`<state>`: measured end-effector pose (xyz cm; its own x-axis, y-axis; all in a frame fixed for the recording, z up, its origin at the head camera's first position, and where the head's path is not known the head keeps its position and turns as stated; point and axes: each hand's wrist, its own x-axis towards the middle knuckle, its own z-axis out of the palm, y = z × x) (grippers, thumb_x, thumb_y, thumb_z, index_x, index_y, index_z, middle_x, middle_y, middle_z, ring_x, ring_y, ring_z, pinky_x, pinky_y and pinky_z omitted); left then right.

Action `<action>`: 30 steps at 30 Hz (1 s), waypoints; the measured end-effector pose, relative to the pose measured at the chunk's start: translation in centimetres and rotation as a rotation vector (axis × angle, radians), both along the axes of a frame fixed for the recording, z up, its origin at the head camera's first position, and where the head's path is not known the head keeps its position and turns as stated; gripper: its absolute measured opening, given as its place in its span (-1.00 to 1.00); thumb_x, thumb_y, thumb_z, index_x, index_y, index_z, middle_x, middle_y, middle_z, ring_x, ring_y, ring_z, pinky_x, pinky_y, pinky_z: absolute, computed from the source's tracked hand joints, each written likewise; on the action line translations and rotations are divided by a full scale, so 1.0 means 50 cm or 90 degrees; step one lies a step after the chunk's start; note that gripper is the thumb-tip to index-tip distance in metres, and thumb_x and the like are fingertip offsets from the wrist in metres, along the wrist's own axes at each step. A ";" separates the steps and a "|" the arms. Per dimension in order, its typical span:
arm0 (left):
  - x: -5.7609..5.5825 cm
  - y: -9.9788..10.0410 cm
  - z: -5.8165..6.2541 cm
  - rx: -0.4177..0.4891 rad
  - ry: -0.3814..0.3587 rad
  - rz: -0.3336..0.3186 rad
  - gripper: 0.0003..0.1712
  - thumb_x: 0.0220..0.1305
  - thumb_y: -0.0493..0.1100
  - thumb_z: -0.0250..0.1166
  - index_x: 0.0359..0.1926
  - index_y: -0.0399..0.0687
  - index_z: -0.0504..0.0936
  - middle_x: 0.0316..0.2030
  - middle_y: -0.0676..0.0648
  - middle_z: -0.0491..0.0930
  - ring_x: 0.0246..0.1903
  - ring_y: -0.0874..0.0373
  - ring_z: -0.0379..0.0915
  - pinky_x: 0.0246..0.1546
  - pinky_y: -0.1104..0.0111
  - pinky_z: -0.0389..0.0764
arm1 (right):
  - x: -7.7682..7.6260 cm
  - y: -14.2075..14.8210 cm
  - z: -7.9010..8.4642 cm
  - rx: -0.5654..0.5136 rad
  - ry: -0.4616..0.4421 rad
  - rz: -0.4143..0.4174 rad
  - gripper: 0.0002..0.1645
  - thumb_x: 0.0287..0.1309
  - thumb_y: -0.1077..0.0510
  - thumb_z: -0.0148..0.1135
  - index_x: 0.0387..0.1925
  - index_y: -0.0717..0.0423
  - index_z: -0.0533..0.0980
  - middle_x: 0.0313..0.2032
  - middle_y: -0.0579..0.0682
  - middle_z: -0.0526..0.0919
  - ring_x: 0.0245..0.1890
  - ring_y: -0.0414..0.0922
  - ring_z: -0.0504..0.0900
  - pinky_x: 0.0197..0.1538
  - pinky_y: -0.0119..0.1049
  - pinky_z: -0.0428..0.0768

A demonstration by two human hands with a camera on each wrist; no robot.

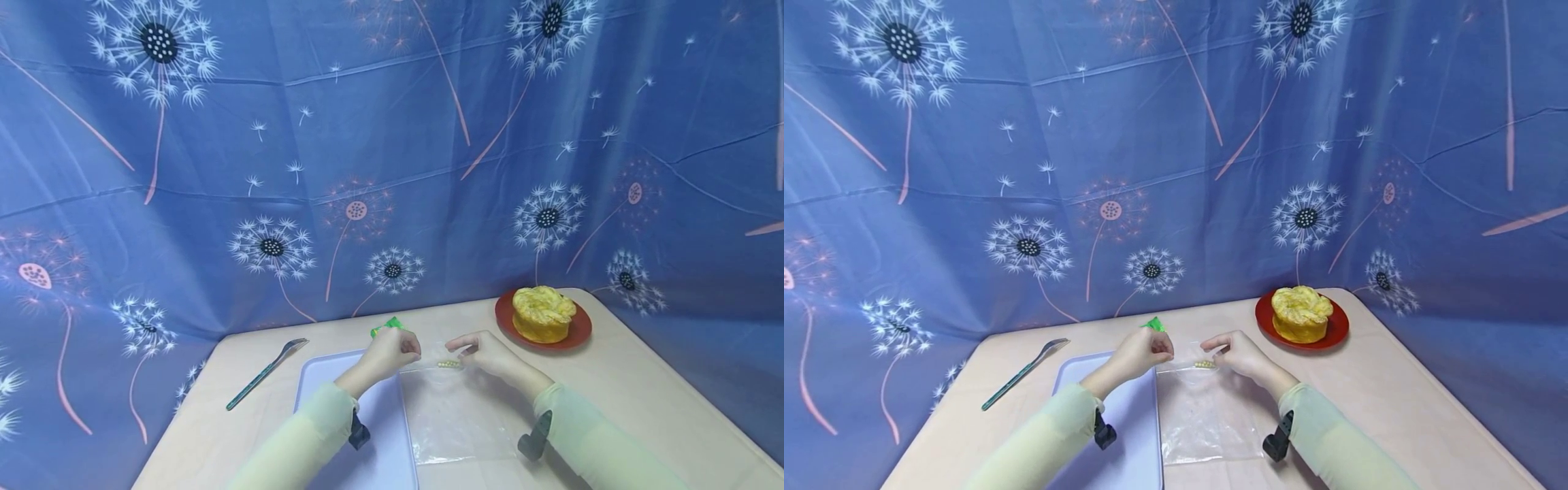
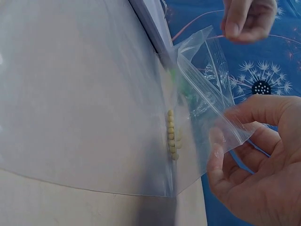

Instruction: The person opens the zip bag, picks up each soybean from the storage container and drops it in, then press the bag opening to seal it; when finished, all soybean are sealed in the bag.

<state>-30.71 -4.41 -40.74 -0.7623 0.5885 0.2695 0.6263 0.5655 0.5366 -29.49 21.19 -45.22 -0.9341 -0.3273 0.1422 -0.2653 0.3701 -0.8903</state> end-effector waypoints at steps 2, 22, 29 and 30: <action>-0.005 0.016 -0.003 -0.010 0.020 -0.007 -0.81 0.17 -0.37 0.47 -0.49 -0.06 0.68 -0.52 0.09 0.65 -0.46 0.31 0.54 -0.34 0.46 0.58 | 0.000 0.000 0.000 -0.002 -0.005 0.000 -0.51 -0.03 0.48 0.27 0.04 0.43 0.62 0.00 0.30 0.70 -0.10 0.21 0.68 -0.25 -0.30 0.57; 0.011 -0.033 0.002 -0.010 -0.012 0.035 -0.84 0.23 -0.29 0.46 -0.45 -0.01 0.68 -0.50 0.15 0.63 -0.44 0.32 0.54 -0.34 0.40 0.59 | -0.002 0.003 -0.004 -0.014 -0.004 0.003 -0.51 -0.01 0.47 0.26 0.05 0.45 0.61 0.01 0.31 0.69 -0.16 0.10 0.68 -0.32 -0.29 0.55; 0.028 -0.152 0.007 -0.013 -0.015 0.078 -0.89 0.24 -0.31 0.45 -0.39 -0.04 0.71 -0.46 0.14 0.65 -0.41 0.26 0.56 -0.34 0.37 0.60 | -0.004 0.006 -0.009 -0.012 -0.006 0.001 -0.52 0.02 0.47 0.25 0.06 0.45 0.60 0.01 0.30 0.69 -0.15 0.08 0.67 -0.35 -0.24 0.56; 0.032 -0.170 0.007 -0.014 -0.018 0.087 -0.89 0.24 -0.30 0.45 -0.39 -0.03 0.71 -0.46 0.14 0.65 -0.41 0.26 0.56 -0.34 0.37 0.59 | -0.004 0.007 -0.010 -0.011 -0.007 0.001 -0.52 0.02 0.47 0.25 0.06 0.45 0.60 0.02 0.30 0.69 -0.13 0.09 0.67 -0.35 -0.23 0.57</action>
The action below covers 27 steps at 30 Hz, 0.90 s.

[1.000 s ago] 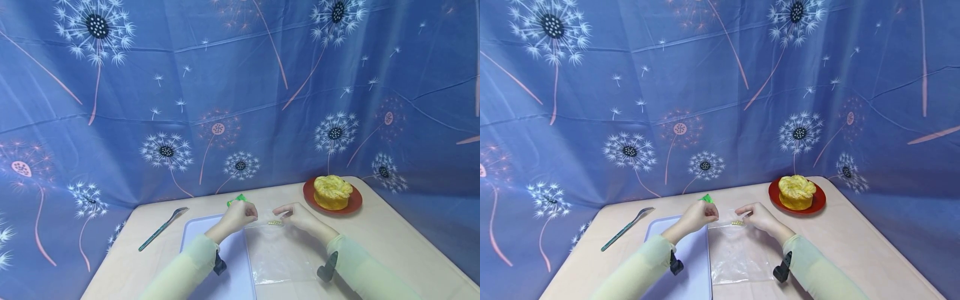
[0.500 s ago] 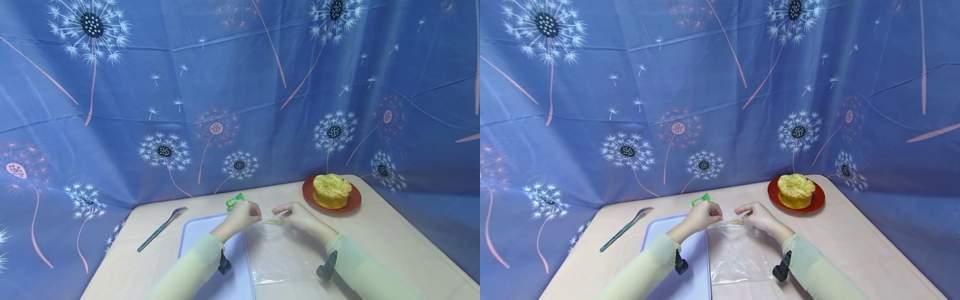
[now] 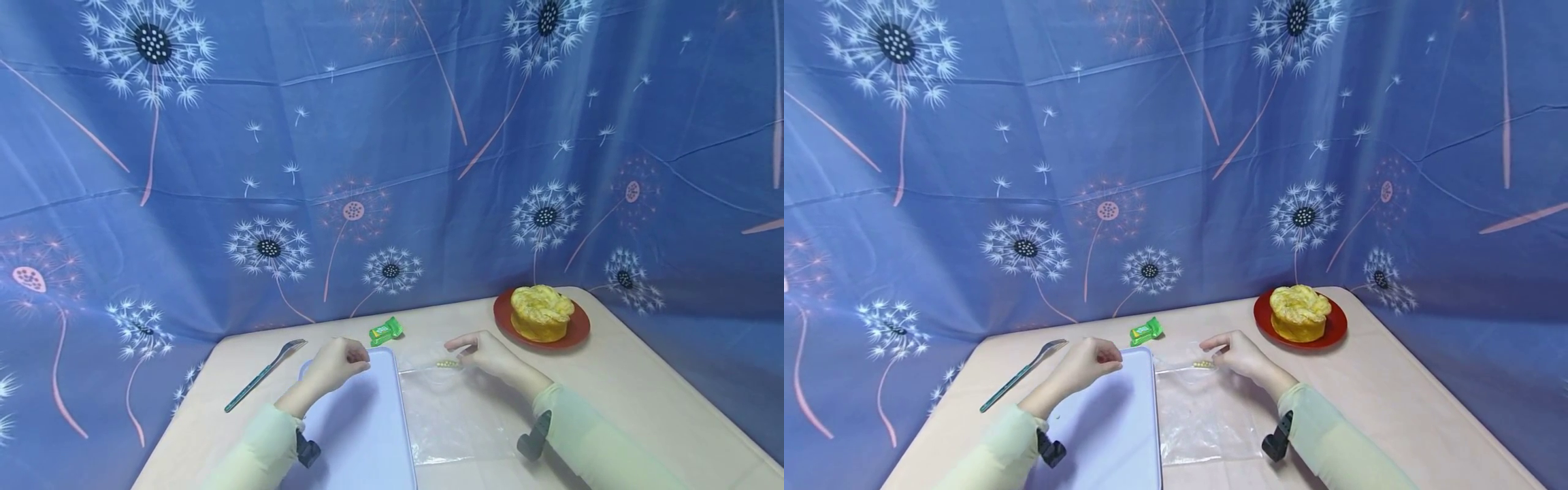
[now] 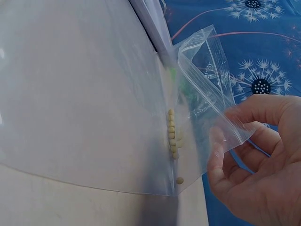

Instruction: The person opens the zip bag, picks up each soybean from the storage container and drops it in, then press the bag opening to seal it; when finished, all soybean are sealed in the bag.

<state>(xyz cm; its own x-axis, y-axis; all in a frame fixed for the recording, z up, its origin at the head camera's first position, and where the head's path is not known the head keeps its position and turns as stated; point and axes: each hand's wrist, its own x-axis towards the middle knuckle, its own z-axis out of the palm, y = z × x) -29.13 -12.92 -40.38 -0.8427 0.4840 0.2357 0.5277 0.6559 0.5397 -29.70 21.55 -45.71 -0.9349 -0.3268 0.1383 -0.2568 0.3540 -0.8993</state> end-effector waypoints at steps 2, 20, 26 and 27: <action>0.006 -0.035 -0.001 -0.004 -0.003 0.026 -0.89 0.22 -0.30 0.46 -0.39 -0.02 0.72 -0.47 0.16 0.64 -0.42 0.26 0.55 -0.35 0.36 0.59 | -0.001 0.001 -0.002 -0.001 0.000 0.001 -0.53 0.02 0.47 0.25 0.06 0.44 0.61 0.02 0.30 0.69 -0.12 0.11 0.67 -0.34 -0.21 0.58; 0.041 -0.214 -0.089 -0.094 -0.021 0.078 -0.83 -0.04 -0.35 0.57 -0.41 -0.11 0.75 -0.47 0.11 0.64 -0.43 0.22 0.53 -0.35 0.39 0.60 | 0.002 0.003 0.000 0.003 0.006 0.011 -0.53 0.03 0.48 0.23 0.06 0.48 0.59 0.02 0.35 0.67 -0.10 0.22 0.65 -0.32 -0.31 0.55; 0.053 -0.215 -0.097 -0.123 -0.032 0.085 -0.74 -0.17 -0.36 0.61 -0.45 -0.05 0.72 -0.50 0.11 0.62 -0.45 0.20 0.52 -0.33 0.34 0.59 | 0.002 0.000 0.000 0.010 0.000 0.010 -0.54 0.05 0.47 0.23 0.06 0.47 0.59 0.01 0.33 0.68 -0.12 0.11 0.65 -0.34 -0.24 0.56; 0.055 -0.215 -0.097 -0.124 -0.031 0.085 -0.74 -0.17 -0.37 0.61 -0.46 -0.05 0.71 -0.51 0.11 0.62 -0.45 0.20 0.52 -0.34 0.33 0.59 | 0.002 0.000 0.001 0.008 0.002 0.010 -0.54 0.04 0.47 0.23 0.06 0.48 0.59 0.01 0.33 0.68 -0.13 0.11 0.65 -0.34 -0.24 0.57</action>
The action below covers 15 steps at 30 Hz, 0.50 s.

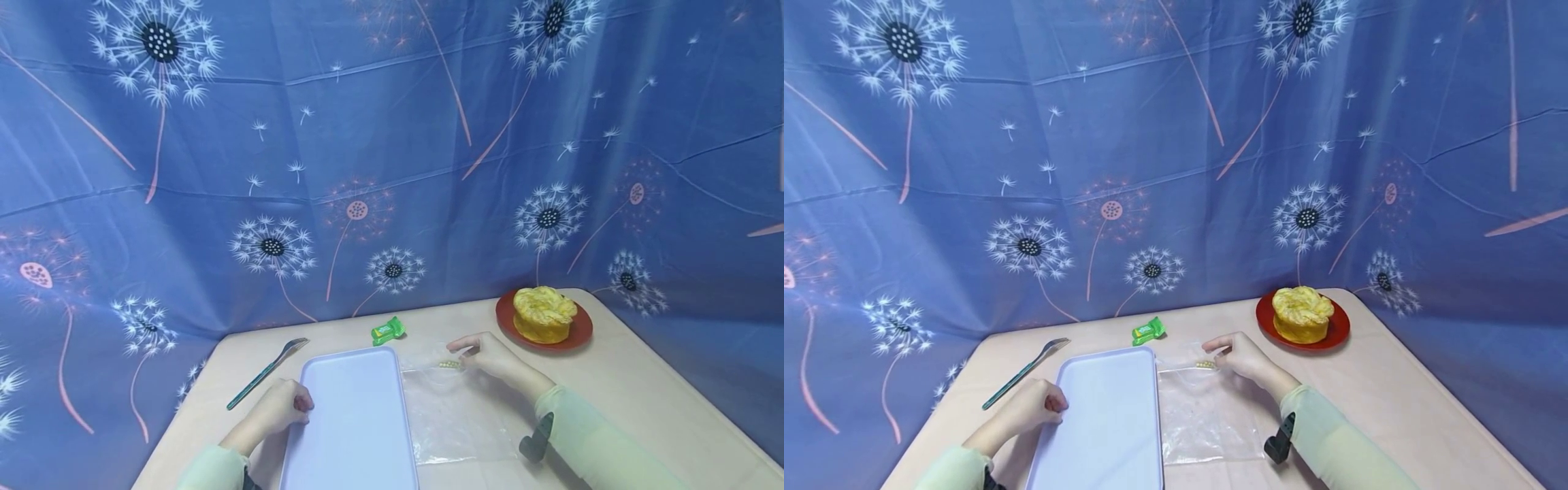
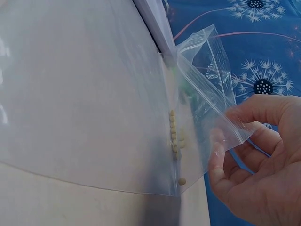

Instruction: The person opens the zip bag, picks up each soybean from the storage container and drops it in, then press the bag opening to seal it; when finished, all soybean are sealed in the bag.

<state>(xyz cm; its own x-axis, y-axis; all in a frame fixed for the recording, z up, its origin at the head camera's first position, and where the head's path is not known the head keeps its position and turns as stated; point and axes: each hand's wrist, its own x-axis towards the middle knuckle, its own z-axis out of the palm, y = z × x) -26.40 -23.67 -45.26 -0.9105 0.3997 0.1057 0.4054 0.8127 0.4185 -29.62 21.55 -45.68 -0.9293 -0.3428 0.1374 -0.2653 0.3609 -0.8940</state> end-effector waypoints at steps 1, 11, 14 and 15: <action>0.000 0.001 -0.001 0.001 0.002 -0.002 -0.73 -0.17 -0.39 0.60 -0.47 -0.04 0.70 -0.51 0.11 0.62 -0.46 0.20 0.52 -0.34 0.33 0.59 | 0.000 0.000 0.000 -0.002 -0.001 -0.003 -0.54 0.04 0.47 0.24 0.06 0.47 0.59 0.01 0.32 0.68 -0.13 0.11 0.65 -0.34 -0.26 0.56; 0.004 0.002 -0.009 -0.007 0.025 0.000 -0.70 -0.13 -0.49 0.53 -0.55 -0.02 0.66 -0.54 0.12 0.59 -0.47 0.20 0.48 -0.37 0.33 0.58 | 0.000 -0.004 -0.002 -0.019 0.005 -0.003 -0.49 -0.06 0.50 0.24 0.04 0.50 0.59 -0.01 0.35 0.68 -0.16 0.15 0.68 -0.35 -0.34 0.55; 0.005 0.002 -0.009 -0.006 0.031 -0.009 -0.71 -0.12 -0.48 0.52 -0.55 -0.03 0.66 -0.54 0.12 0.59 -0.48 0.22 0.47 -0.39 0.36 0.57 | -0.001 -0.004 -0.003 -0.009 0.000 -0.011 -0.49 -0.06 0.49 0.25 0.04 0.47 0.60 -0.01 0.32 0.69 -0.15 0.15 0.68 -0.34 -0.33 0.55; 0.005 0.003 -0.009 -0.005 0.033 -0.011 -0.71 -0.11 -0.48 0.52 -0.55 -0.03 0.67 -0.54 0.12 0.59 -0.48 0.23 0.47 -0.39 0.37 0.57 | -0.001 -0.004 -0.003 -0.008 -0.003 -0.014 -0.49 -0.06 0.49 0.25 0.04 0.46 0.60 -0.01 0.32 0.69 -0.14 0.16 0.68 -0.33 -0.33 0.56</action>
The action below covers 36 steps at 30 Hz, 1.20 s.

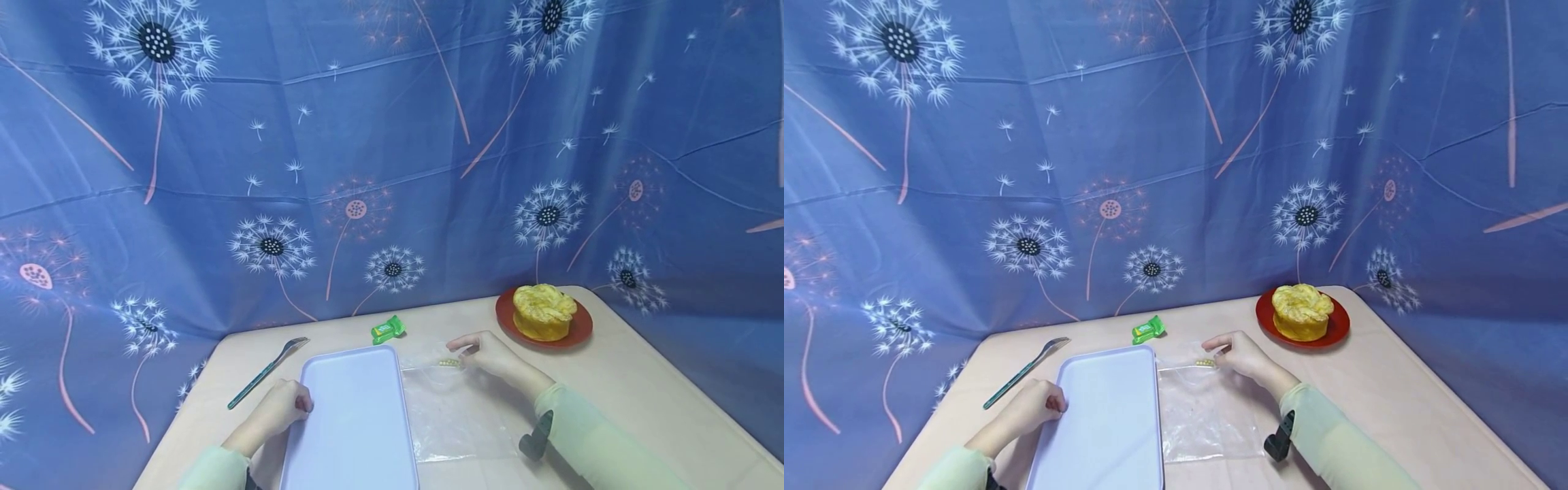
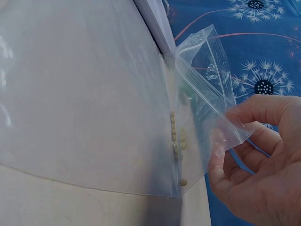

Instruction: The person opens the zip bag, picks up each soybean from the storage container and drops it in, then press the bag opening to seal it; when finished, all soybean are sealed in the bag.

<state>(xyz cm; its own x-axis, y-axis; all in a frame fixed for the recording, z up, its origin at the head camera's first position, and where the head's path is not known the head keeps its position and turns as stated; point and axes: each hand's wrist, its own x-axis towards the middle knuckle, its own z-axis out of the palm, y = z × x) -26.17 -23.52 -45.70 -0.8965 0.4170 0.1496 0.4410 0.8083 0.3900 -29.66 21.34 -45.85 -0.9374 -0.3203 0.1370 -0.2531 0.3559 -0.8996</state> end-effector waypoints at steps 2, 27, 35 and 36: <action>-0.001 0.004 0.003 0.003 0.003 -0.008 -0.72 -0.11 -0.47 0.53 -0.55 -0.02 0.67 -0.54 0.13 0.60 -0.49 0.25 0.47 -0.40 0.38 0.56 | 0.000 0.000 0.001 0.004 -0.003 -0.003 -0.49 -0.06 0.48 0.25 0.04 0.46 0.61 -0.01 0.30 0.70 -0.13 0.17 0.68 -0.33 -0.32 0.56; -0.084 0.297 0.115 0.129 -0.002 -0.129 -0.87 0.19 -0.39 0.44 -0.39 -0.10 0.70 -0.46 0.10 0.66 -0.41 0.25 0.59 -0.32 0.42 0.62 | 0.006 0.004 0.010 -0.002 -0.005 -0.001 -0.48 -0.02 0.47 0.27 0.07 0.49 0.58 0.03 0.35 0.67 -0.06 0.25 0.65 -0.24 -0.30 0.58; -0.105 0.383 0.106 0.105 0.033 -0.182 -0.87 0.15 -0.43 0.44 -0.39 -0.14 0.71 -0.46 0.04 0.68 -0.40 0.27 0.59 -0.31 0.46 0.60 | 0.009 0.002 0.016 0.015 0.011 0.013 -0.52 0.02 0.45 0.25 0.05 0.47 0.59 0.02 0.31 0.69 -0.01 0.27 0.64 -0.15 -0.34 0.59; -0.108 0.390 0.103 0.102 0.044 -0.191 -0.86 0.13 -0.45 0.44 -0.41 -0.15 0.70 -0.46 0.03 0.69 -0.41 0.26 0.60 -0.31 0.47 0.60 | 0.009 0.002 0.017 0.018 0.010 0.011 -0.52 0.01 0.45 0.26 0.05 0.46 0.60 0.02 0.30 0.69 -0.01 0.26 0.64 -0.14 -0.35 0.58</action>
<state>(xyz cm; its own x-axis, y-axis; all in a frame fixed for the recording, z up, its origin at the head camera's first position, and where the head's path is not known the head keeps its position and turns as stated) -31.55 -4.01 -40.57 -0.7230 0.6270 0.2902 0.6796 0.5697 0.4622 -29.22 21.44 -45.00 -0.9293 -0.3409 0.1419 -0.2732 0.3765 -0.8852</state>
